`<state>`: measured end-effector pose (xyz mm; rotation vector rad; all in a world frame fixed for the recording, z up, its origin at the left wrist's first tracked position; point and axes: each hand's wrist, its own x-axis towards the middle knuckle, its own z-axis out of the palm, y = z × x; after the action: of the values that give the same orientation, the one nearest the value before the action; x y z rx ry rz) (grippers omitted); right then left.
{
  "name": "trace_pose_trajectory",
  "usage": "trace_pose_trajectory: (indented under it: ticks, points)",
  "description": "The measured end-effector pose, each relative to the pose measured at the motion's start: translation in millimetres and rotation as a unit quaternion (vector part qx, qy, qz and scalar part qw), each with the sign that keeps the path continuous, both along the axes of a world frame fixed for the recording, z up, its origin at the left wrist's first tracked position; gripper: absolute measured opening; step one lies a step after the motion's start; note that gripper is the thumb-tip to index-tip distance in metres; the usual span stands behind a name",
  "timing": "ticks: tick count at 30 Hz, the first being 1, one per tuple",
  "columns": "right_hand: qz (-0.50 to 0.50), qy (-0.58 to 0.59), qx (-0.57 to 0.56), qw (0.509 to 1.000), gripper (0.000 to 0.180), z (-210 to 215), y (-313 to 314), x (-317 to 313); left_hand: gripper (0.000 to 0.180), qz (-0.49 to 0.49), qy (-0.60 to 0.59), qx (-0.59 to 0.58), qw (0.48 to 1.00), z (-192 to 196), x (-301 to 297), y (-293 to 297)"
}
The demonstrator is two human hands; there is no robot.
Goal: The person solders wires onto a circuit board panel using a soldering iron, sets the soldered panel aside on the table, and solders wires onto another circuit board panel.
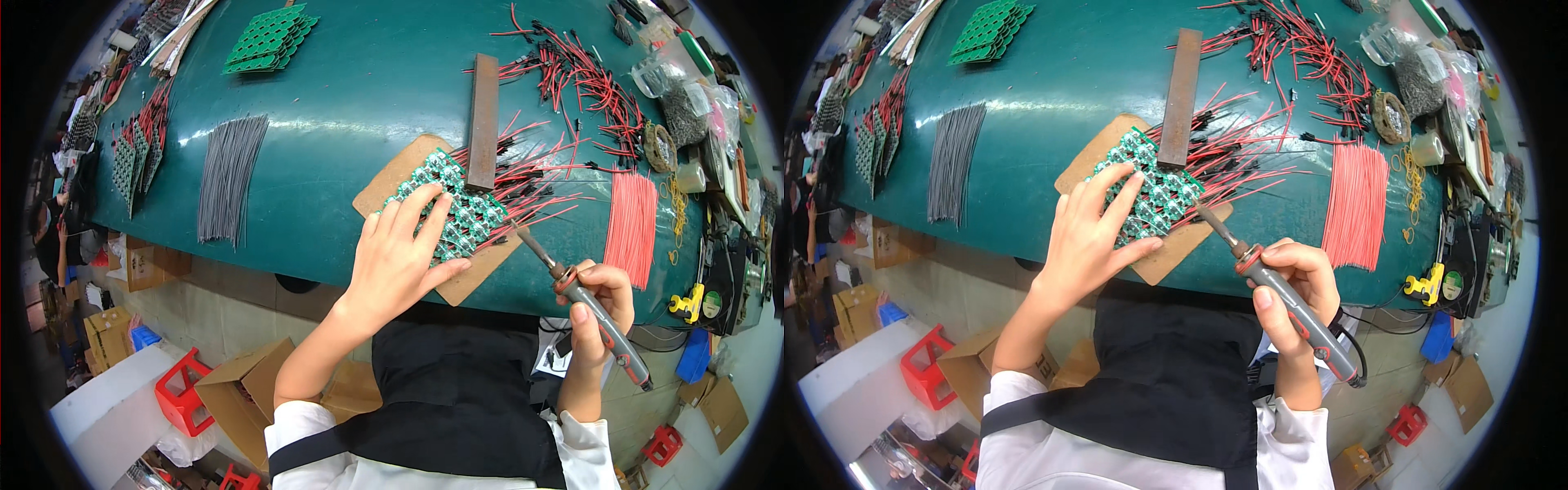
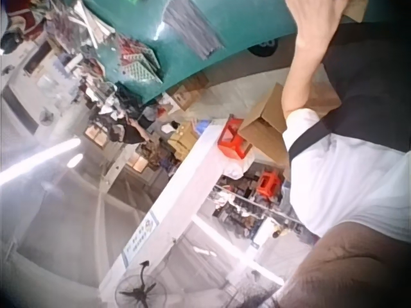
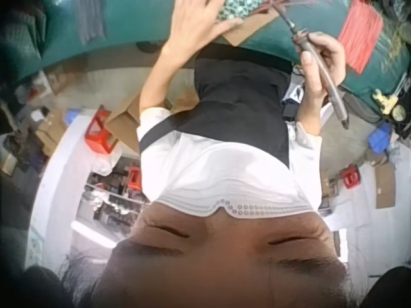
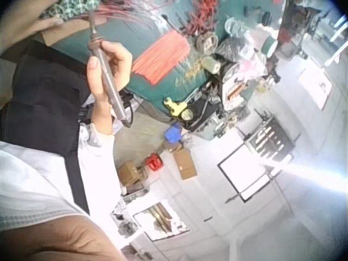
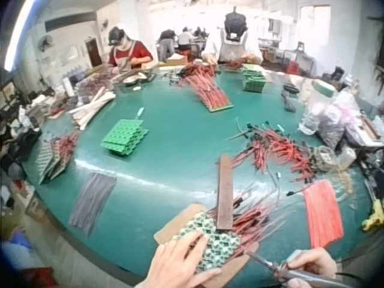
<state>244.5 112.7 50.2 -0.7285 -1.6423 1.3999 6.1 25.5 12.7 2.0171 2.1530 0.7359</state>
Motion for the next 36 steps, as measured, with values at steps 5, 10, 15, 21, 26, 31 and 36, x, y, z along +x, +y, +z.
trace_pose_trajectory:
  ticks: [5, 10, 15, 21, 26, 31, 36]
  points:
    - [0.043, 0.083, -0.006, 0.996, 0.025, -9, 4, -8, 0.035, 0.013, -0.132, 0.096, 0.987, 8, -4, -22]
    - [0.078, 0.06, -0.024, 0.995, 0.02, -22, -10, -17, 0.02, 0.119, -0.281, 0.089, 0.948, 3, 11, -58]
    - [0.131, 0.019, 0.002, 0.991, 0.018, -28, -14, -22, 0.016, 0.205, -0.316, 0.109, 0.92, -16, 22, -67]
    - [0.157, -0.007, 0.043, 0.987, 0.019, -33, -11, -27, 0.017, 0.147, -0.256, 0.138, 0.945, -20, 26, -65]
    - [0.151, -0.015, 0.037, 0.988, 0.019, -36, -13, -31, 0.019, 0.126, -0.216, 0.159, 0.955, -23, 27, -62]
    - [0.165, -0.027, 0.045, 0.985, 0.02, -35, -9, -32, 0.02, 0.112, -0.186, 0.165, 0.962, -26, 28, -60]
    - [0.172, -0.033, 0.043, 0.984, 0.02, -32, -10, -31, 0.021, 0.097, -0.141, 0.173, 0.97, -30, 31, -58]
